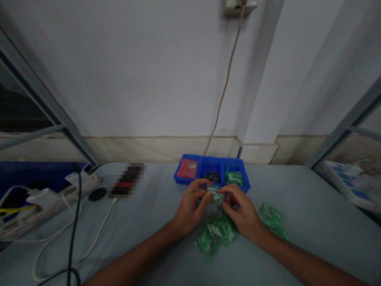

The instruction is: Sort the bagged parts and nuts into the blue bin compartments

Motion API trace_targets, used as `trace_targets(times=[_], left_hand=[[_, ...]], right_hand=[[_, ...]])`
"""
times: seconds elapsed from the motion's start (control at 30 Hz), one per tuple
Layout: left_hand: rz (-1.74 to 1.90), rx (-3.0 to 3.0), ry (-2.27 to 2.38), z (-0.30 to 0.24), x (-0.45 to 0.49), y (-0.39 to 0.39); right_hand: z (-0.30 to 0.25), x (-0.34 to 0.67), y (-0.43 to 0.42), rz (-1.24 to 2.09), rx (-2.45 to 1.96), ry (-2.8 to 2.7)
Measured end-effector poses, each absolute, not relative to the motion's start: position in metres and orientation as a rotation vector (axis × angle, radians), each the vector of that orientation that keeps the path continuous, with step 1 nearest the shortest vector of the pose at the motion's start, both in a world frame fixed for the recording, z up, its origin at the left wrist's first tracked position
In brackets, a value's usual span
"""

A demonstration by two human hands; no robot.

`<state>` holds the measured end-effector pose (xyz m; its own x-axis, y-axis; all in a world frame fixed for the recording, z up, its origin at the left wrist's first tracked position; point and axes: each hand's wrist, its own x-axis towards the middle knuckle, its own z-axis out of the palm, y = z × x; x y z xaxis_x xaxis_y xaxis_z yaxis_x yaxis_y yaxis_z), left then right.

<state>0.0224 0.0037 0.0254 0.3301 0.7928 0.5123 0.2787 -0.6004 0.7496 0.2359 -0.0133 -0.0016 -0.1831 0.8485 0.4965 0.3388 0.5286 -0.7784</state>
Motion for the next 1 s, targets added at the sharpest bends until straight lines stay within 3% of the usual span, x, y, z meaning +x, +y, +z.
trace_targets(times=[0.23, 0.47, 0.73, 0.9, 1.0], left_hand=[[1.232, 2.189, 0.856, 0.024, 0.020, 0.005], [1.184, 2.295, 0.807, 0.016, 0.022, 0.003], [1.205, 2.221, 0.928, 0.016, 0.022, 0.008], [1.259, 2.155, 0.994, 0.018, 0.023, 0.008], [1.213, 2.157, 1.034, 0.019, 0.023, 0.007]], right_hand=[[-0.002, 0.237, -0.012, 0.655, -1.043, -1.656], [-0.007, 0.231, -0.011, 0.956, -1.047, -1.389], [-0.002, 0.234, -0.016, 0.916, -1.051, -1.561], [0.002, 0.235, -0.016, 0.631, -1.007, -1.709], [0.001, 0.233, -0.019, 0.696, -1.031, -1.707]])
